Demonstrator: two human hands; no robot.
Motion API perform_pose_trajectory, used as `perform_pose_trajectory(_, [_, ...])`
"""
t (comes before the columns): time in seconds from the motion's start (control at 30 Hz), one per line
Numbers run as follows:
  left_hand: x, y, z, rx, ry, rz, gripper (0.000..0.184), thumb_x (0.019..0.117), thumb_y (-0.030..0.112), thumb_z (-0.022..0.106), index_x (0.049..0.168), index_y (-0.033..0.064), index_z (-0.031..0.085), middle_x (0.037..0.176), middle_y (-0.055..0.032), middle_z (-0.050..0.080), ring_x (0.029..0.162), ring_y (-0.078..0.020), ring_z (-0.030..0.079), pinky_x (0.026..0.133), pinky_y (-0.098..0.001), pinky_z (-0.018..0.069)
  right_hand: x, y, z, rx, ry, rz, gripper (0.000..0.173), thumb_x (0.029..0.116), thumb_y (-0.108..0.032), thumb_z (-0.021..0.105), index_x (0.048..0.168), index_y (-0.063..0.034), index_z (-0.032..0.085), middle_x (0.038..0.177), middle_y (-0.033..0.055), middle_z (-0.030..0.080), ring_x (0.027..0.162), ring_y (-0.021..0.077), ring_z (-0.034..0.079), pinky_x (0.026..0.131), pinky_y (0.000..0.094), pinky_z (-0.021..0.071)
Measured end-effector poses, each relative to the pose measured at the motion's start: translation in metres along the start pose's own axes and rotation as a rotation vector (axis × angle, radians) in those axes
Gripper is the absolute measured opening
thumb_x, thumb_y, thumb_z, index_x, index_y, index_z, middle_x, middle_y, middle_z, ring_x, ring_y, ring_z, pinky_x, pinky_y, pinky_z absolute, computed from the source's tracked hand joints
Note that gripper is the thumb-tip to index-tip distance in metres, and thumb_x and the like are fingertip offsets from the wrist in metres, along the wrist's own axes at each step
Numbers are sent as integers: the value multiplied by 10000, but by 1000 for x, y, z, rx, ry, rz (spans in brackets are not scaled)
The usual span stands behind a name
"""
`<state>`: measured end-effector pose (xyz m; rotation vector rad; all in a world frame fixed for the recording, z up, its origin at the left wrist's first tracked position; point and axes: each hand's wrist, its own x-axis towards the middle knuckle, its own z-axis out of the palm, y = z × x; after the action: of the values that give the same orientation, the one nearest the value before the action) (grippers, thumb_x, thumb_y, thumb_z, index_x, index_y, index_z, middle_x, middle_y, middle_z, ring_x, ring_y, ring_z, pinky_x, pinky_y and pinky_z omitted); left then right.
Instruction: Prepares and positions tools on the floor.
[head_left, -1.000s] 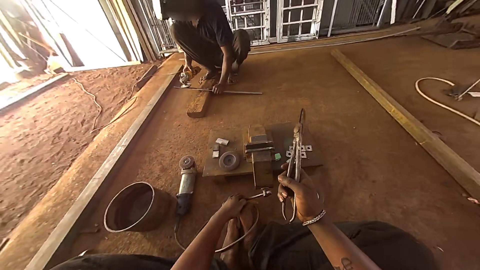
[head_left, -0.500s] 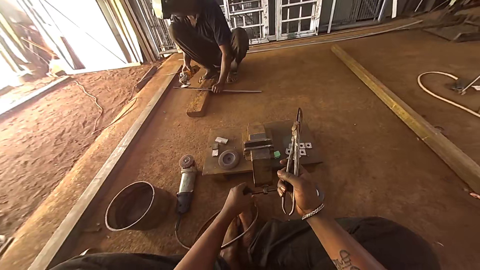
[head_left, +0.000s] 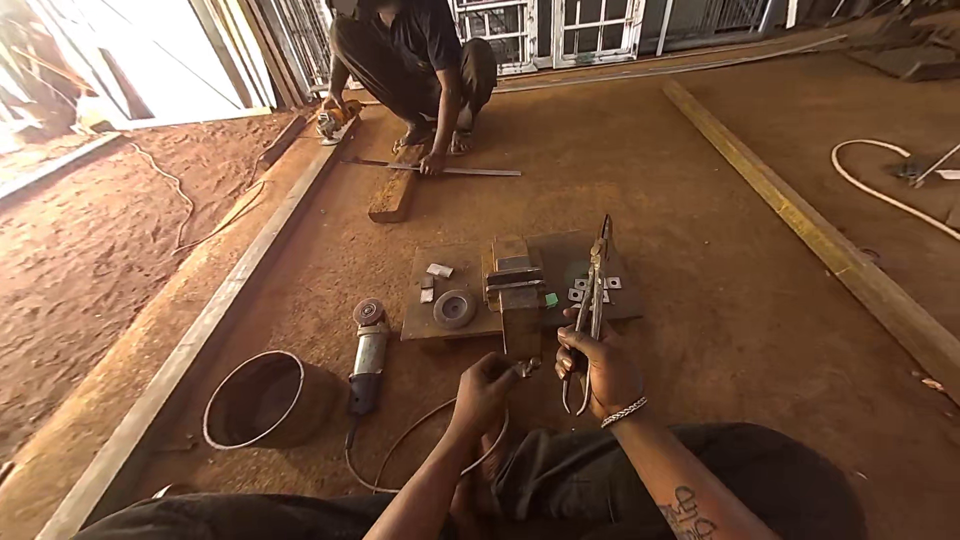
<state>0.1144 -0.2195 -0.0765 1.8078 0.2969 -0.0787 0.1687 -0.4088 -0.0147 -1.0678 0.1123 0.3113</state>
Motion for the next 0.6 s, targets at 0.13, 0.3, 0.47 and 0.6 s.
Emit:
perform_pose_trajectory(0.13, [27, -40, -3, 466, -18, -315, 500, 902, 402, 743, 1284, 91, 656, 1269, -121, 668, 1175, -284, 647, 1031, -532, 517, 0, 0, 1, -13, 1, -20, 363, 994, -40, 608, 1351, -31, 542, 753, 114, 601, 494, 148, 535, 487, 298, 525])
perform_pose_trajectory(0.3, [41, -50, 20, 846, -113, -302, 552, 873, 554, 696, 1367, 309, 659, 1535, -15, 501, 1477, -307, 374, 1169, -661, 283, 2, 1, 2, -32, -9, -4, 351, 992, -47, 604, 1337, -28, 546, 711, 109, 575, 487, 149, 528, 495, 310, 527])
perform_pose_trajectory(0.47, [48, -77, 25, 1026, -148, -320, 353, 1013, 416, 527, 1332, 379, 673, 1532, 2, 518, 1502, -356, 337, 1162, -759, 192, 5, 5, -2, -74, 1, -5, 371, 977, -34, 613, 1339, 0, 538, 738, 118, 573, 492, 164, 523, 491, 321, 526])
perform_pose_trajectory(0.6, [47, -88, 21, 1173, -170, -247, 409, 1015, 475, 502, 1405, 403, 602, 1633, -3, 413, 1579, -423, 121, 1153, -808, -40, 9, 7, -6, -103, 1, -26, 374, 961, -33, 615, 1323, 22, 540, 748, 134, 598, 494, 173, 540, 492, 321, 530])
